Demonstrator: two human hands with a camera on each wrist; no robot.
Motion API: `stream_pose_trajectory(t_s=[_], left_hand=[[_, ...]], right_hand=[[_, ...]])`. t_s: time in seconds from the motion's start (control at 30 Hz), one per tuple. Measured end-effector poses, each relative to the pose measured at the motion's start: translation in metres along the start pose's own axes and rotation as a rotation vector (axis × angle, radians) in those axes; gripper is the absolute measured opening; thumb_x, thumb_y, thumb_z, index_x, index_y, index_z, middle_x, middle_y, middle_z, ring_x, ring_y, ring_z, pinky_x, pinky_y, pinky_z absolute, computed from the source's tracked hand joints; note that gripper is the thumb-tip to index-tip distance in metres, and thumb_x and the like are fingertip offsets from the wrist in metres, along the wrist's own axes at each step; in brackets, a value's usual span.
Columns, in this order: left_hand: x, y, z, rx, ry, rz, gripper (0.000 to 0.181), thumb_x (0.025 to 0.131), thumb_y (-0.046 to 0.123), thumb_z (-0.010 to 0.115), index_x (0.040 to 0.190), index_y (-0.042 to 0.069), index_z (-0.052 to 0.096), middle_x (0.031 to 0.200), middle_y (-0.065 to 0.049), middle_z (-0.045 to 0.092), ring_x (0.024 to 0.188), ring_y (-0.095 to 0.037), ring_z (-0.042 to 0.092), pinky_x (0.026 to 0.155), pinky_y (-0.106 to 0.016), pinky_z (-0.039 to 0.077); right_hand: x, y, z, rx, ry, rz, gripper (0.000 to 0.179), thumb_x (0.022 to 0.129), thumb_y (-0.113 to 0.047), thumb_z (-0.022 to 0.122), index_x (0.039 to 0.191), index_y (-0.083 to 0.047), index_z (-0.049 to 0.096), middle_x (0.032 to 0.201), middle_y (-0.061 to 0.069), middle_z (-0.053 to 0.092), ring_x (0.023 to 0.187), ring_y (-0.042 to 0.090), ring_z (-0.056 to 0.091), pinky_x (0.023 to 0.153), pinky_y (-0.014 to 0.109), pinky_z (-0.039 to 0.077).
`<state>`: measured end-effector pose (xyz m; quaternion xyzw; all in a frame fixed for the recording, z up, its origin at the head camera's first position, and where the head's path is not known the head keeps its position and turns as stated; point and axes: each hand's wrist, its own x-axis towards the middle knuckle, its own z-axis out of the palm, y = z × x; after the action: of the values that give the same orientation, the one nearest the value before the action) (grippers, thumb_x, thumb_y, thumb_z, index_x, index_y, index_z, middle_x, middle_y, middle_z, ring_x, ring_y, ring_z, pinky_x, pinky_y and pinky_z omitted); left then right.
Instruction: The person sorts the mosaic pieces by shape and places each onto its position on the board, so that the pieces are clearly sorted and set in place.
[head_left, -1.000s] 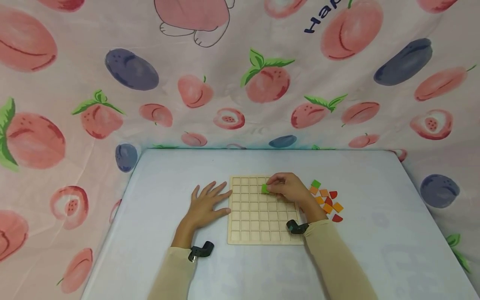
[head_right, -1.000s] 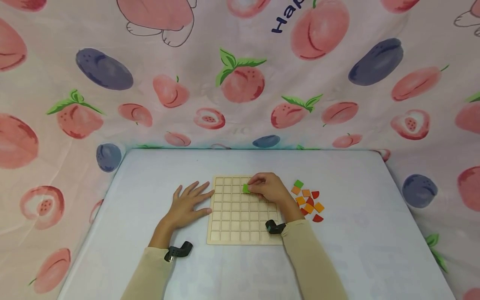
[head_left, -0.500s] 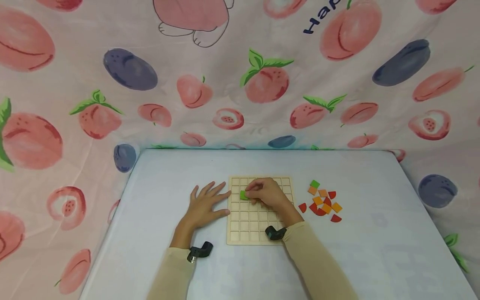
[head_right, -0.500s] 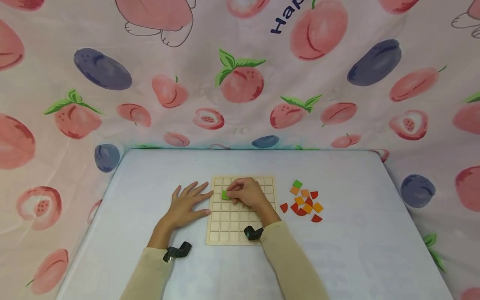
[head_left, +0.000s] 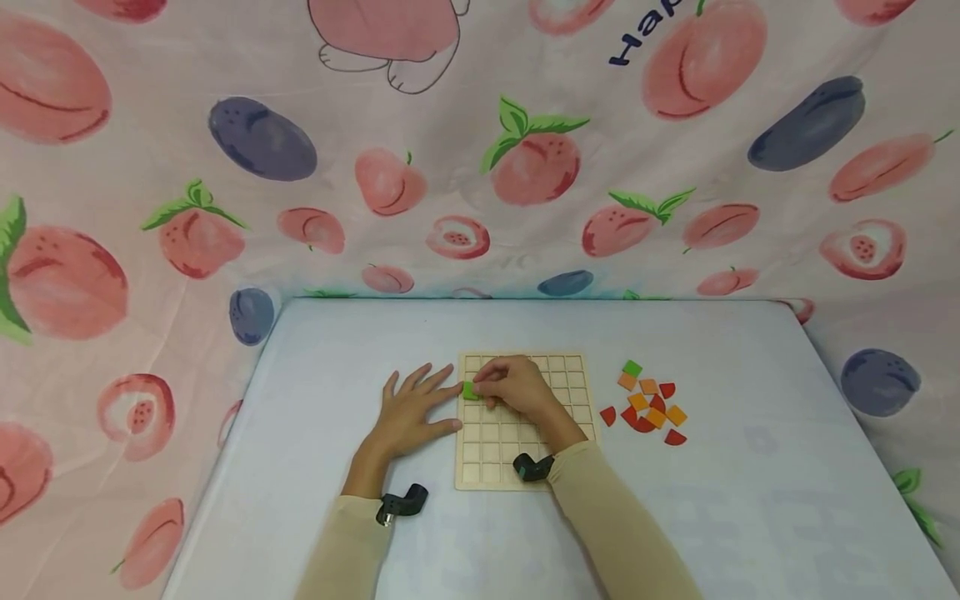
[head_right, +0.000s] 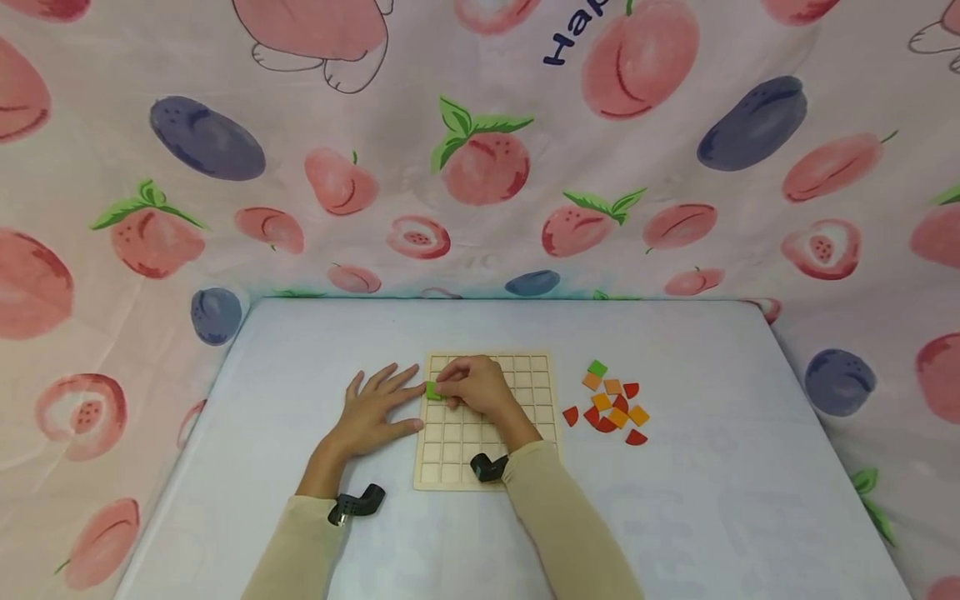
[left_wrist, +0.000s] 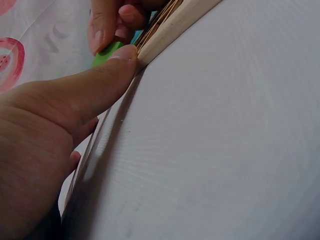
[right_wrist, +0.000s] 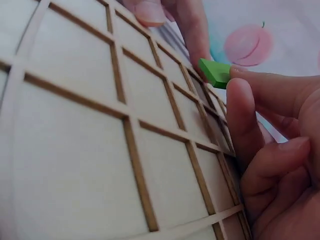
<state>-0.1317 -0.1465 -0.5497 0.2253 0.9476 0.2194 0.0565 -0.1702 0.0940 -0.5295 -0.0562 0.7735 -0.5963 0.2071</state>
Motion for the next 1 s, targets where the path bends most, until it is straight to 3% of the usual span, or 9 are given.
stream_pose_trajectory(t_s=[0.43, 0.73, 1.0], left_hand=[[-0.0001, -0.0009, 0.0015, 0.015, -0.003, 0.000, 0.066, 0.093, 0.065, 0.060, 0.152, 0.038, 0.049, 0.168, 0.010, 0.029, 0.159, -0.028, 0.017, 0.121, -0.070, 0.000], [0.0006, -0.0006, 0.0012, 0.015, -0.014, -0.009, 0.066, 0.093, 0.065, 0.060, 0.152, 0.038, 0.048, 0.168, 0.011, 0.028, 0.159, -0.027, 0.016, 0.121, -0.069, -0.001], [0.0008, -0.0006, 0.0013, 0.021, -0.015, -0.013, 0.066, 0.093, 0.066, 0.060, 0.152, 0.039, 0.047, 0.168, 0.012, 0.028, 0.159, -0.027, 0.017, 0.121, -0.069, 0.000]], right_hand=[[0.0010, 0.0063, 0.0026, -0.181, 0.016, -0.045, 0.007, 0.089, -0.023, 0.080, 0.091, -0.017, 0.078, 0.077, -0.001, 0.073, 0.054, 0.016, 0.064, 0.057, 0.030, 0.052], [0.0016, 0.0062, 0.0002, -0.204, 0.017, -0.059, 0.004, 0.089, -0.020, 0.080, 0.091, -0.017, 0.078, 0.079, 0.000, 0.073, 0.046, 0.015, 0.057, 0.047, 0.029, 0.049], [0.0040, 0.0082, 0.0011, -0.241, 0.002, -0.071, 0.006, 0.090, -0.023, 0.079, 0.091, -0.018, 0.078, 0.075, -0.001, 0.070, 0.044, 0.014, 0.056, 0.046, 0.028, 0.047]])
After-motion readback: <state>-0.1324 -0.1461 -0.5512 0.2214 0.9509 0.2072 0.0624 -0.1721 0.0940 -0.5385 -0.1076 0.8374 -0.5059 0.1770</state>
